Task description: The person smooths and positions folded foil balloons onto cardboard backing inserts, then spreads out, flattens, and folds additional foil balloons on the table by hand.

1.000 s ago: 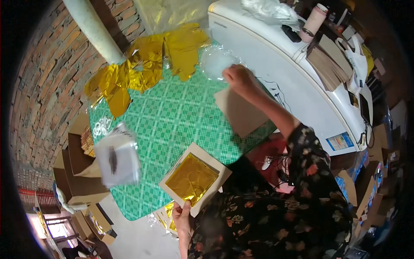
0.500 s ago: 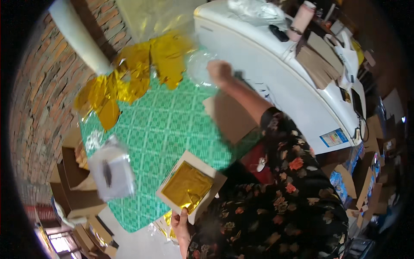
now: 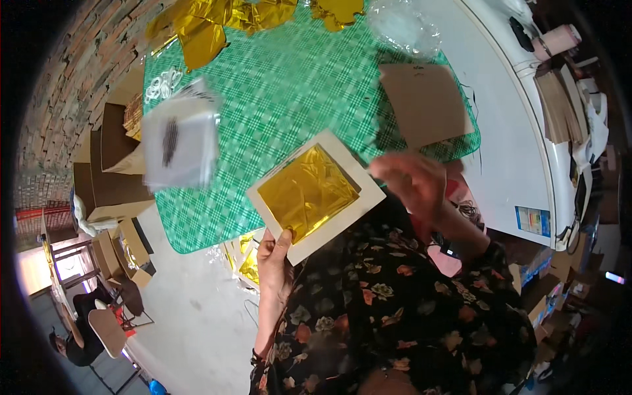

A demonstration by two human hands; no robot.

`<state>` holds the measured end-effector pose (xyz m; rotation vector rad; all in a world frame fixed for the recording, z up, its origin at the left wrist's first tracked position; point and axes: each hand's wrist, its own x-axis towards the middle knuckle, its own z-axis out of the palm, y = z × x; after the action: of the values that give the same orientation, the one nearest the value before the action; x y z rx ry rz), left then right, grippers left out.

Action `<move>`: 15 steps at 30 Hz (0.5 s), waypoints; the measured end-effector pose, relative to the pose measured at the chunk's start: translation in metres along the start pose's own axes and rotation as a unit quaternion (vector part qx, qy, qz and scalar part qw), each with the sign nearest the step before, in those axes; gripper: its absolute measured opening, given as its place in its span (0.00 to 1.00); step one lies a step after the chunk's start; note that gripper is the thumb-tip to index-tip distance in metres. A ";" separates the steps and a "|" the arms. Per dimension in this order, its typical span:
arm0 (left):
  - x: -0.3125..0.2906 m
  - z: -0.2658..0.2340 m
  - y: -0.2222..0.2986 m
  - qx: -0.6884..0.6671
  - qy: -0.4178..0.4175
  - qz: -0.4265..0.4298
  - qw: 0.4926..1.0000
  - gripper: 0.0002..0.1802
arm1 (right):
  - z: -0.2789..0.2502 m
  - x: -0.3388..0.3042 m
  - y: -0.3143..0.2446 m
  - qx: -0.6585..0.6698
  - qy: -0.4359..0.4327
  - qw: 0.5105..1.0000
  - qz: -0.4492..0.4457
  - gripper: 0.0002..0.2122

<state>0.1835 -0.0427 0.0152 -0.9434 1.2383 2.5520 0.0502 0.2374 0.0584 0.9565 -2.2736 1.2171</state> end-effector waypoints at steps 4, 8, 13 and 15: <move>0.001 -0.007 0.001 0.002 -0.017 -0.016 1.000 0.21 | 0.003 -0.027 -0.029 0.027 0.008 0.999 0.038 0.08; -0.002 -0.003 0.002 0.006 -0.037 -0.030 0.999 0.22 | 0.010 -0.035 -0.021 -0.023 -0.004 1.000 -0.015 0.10; -0.002 -0.003 -0.005 0.007 -0.025 -0.013 1.000 0.21 | 0.020 -0.037 -0.021 -0.127 -0.045 0.990 -0.030 0.14; 0.000 -0.004 -0.008 0.010 -0.026 -0.004 1.000 0.21 | 0.026 -0.031 -0.024 -0.127 -0.043 0.990 -0.031 0.15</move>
<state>0.1884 -0.0410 0.0080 -0.8701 1.2405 2.5359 0.0879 0.2184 0.0390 0.9890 -2.3757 0.8487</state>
